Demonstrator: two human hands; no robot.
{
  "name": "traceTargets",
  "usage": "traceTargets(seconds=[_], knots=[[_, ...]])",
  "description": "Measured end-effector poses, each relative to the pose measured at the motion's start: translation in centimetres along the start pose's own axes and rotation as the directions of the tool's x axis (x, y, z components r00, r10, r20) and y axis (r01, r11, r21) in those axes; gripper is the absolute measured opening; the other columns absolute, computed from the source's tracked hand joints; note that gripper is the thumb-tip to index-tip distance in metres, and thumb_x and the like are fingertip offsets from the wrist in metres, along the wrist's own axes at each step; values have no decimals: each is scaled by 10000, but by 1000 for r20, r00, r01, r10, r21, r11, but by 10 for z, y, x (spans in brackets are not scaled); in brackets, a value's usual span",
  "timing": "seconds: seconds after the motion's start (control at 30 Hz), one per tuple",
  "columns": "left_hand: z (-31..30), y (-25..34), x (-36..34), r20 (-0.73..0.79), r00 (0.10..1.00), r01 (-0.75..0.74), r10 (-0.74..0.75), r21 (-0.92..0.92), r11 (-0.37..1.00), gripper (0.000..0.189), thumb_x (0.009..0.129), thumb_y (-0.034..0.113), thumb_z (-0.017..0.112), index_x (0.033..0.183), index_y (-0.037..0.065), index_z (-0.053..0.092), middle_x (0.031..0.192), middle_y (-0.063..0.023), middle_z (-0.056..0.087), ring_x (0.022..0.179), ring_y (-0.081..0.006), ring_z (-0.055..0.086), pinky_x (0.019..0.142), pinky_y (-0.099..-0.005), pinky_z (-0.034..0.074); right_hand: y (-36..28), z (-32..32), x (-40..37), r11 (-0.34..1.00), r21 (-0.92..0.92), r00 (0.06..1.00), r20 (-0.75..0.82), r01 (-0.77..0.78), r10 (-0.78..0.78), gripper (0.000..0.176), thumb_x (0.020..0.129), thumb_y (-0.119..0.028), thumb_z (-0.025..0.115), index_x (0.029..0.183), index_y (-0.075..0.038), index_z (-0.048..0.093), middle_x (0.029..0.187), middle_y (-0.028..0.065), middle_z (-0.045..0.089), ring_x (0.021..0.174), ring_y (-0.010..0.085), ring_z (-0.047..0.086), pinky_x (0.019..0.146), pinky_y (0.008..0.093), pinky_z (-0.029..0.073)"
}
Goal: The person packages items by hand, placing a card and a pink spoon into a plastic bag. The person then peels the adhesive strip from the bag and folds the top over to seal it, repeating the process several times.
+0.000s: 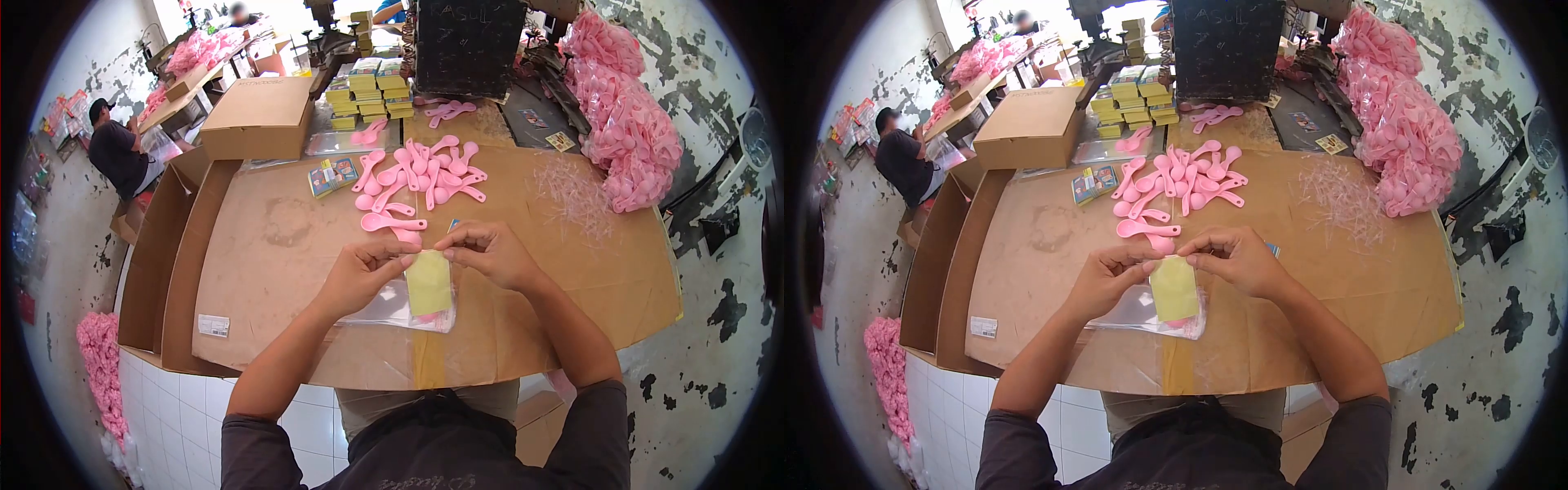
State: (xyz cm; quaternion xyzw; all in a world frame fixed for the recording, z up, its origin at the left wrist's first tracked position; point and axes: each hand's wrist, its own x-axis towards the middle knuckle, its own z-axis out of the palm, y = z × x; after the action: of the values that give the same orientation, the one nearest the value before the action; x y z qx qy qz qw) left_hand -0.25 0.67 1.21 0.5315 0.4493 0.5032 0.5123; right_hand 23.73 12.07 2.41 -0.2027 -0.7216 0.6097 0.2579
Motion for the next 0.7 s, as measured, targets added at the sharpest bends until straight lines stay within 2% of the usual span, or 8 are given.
traceTargets(seconds=[0.07,0.23,0.33,0.43,0.53,0.63,0.7], knots=[[-3,-6,0,-10,999,33,-32,47,998,291,1020,136,675,1266,-18,702,1119,-47,735,974,-92,681,853,-261,569,2,0,0,1000,-22,1000,-5,-1,0,179,982,-73,709,1134,11,750,1029,39,724,920,82,654,798,249,529],[-1,-5,1,-11,1000,17,-17,8,1000,294,1018,119,676,1271,-29,696,1092,-29,732,935,-76,675,831,-245,561,6,-2,1,996,-81,999,-5,31,-32,167,984,-77,707,1124,1,756,1049,43,720,923,86,653,801,251,530],[-2,-4,1,-11,1000,21,-21,10,1000,294,1018,110,674,1275,-32,692,1108,-35,728,952,-77,672,833,-247,561,10,-1,0,994,-90,998,-5,61,-62,214,991,-59,689,1193,1,724,1089,44,714,938,91,655,810,253,530],[0,-2,0,-23,1000,-6,7,10,1000,287,1023,100,663,1276,-33,691,1147,-46,718,981,-80,668,851,-251,561,7,6,-1,998,51,998,-55,30,-27,300,983,-48,692,1278,0,668,1119,43,707,954,93,658,831,259,532],[0,4,-2,-39,999,-18,20,39,999,279,1031,92,646,1277,-32,690,1186,-56,710,1019,-89,666,885,-258,559,-7,13,-3,997,43,998,-15,64,-64,361,980,-46,686,1333,-3,626,1120,42,708,971,92,660,838,262,530],[0,6,-2,-71,996,-44,47,39,998,276,1025,81,652,1280,-16,691,1167,-56,721,1031,-104,672,892,-271,565,-7,14,-9,996,-34,992,95,-77,80,356,974,-40,696,1315,-3,604,1084,42,703,973,106,656,865,283,524],[0,7,-2,-81,995,-51,53,26,998,287,1023,78,653,1293,-19,676,1175,-64,721,1058,-113,669,904,-275,564,0,11,-8,996,-23,991,101,-89,91,342,975,-34,691,1305,2,608,1081,45,707,964,102,658,853,280,522]])
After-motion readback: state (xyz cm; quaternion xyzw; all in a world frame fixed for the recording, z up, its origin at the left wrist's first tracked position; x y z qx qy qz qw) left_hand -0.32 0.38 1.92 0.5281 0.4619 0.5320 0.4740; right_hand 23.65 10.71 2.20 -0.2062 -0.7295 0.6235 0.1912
